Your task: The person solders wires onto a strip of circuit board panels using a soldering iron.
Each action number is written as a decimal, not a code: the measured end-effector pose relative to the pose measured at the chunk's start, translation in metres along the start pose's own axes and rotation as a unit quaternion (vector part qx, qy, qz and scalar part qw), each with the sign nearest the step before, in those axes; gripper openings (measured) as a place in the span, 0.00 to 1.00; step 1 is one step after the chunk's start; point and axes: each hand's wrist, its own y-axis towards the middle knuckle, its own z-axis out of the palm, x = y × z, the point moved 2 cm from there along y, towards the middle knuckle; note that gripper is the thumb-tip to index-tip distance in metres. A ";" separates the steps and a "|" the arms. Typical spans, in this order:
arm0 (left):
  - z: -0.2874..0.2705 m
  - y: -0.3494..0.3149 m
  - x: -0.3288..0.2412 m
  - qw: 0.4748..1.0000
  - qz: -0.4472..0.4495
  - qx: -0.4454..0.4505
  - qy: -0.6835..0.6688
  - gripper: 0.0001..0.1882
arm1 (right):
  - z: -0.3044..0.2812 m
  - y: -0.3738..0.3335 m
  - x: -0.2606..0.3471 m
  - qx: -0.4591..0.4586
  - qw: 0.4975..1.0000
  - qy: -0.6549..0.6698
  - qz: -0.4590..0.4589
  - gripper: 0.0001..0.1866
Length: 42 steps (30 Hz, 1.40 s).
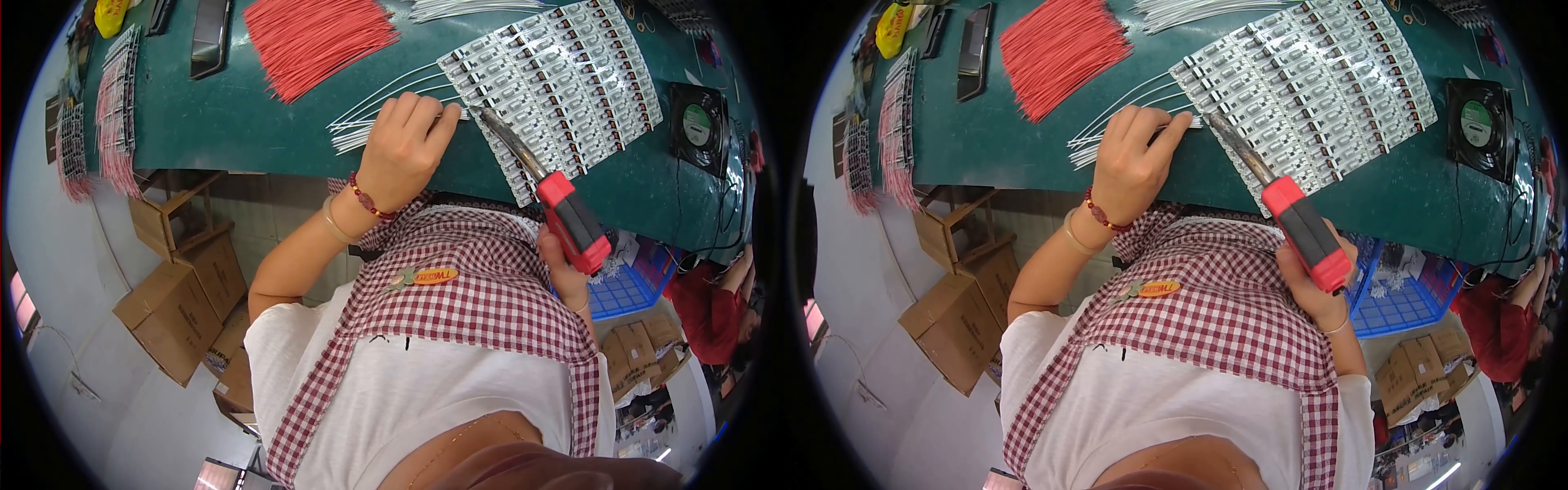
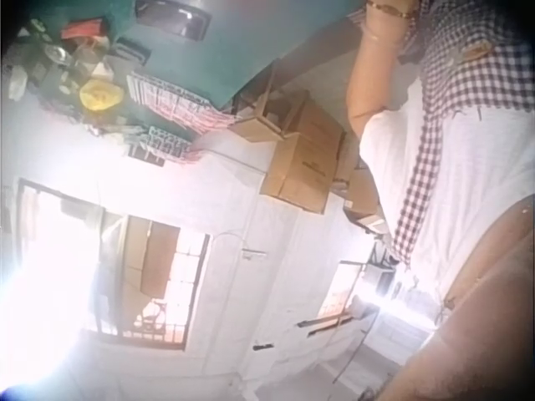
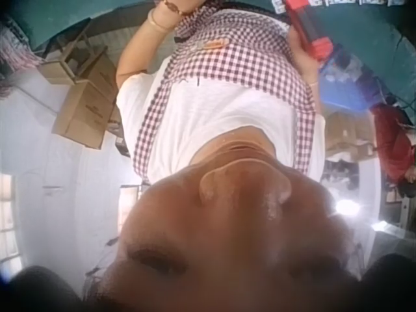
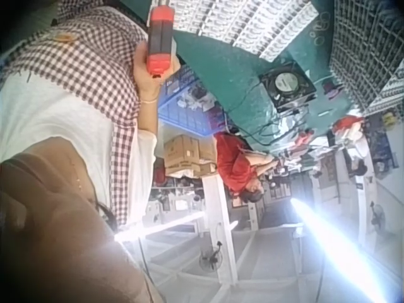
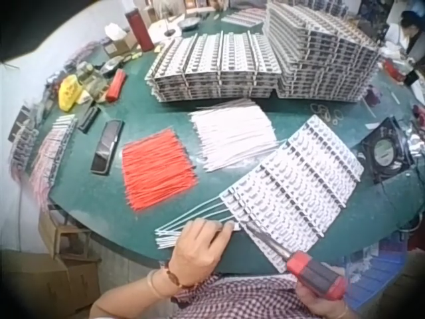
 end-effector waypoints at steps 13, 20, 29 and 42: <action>-0.001 0.012 -0.008 1.000 -0.009 -0.004 -0.022 0.15 | -0.037 0.006 0.032 -0.187 0.932 0.306 -0.048 0.30; -0.011 0.000 -0.004 0.999 -0.036 0.027 0.026 0.15 | -0.129 0.018 0.023 -0.398 0.845 0.302 -0.188 0.24; -0.088 -0.083 0.020 0.965 -0.209 0.029 0.156 0.12 | -0.214 0.041 -0.053 -0.538 0.808 0.239 0.018 0.14; -0.077 -0.084 -0.021 0.927 -0.356 -0.091 0.077 0.09 | -0.187 0.029 -0.001 -0.464 0.762 0.425 -0.155 0.18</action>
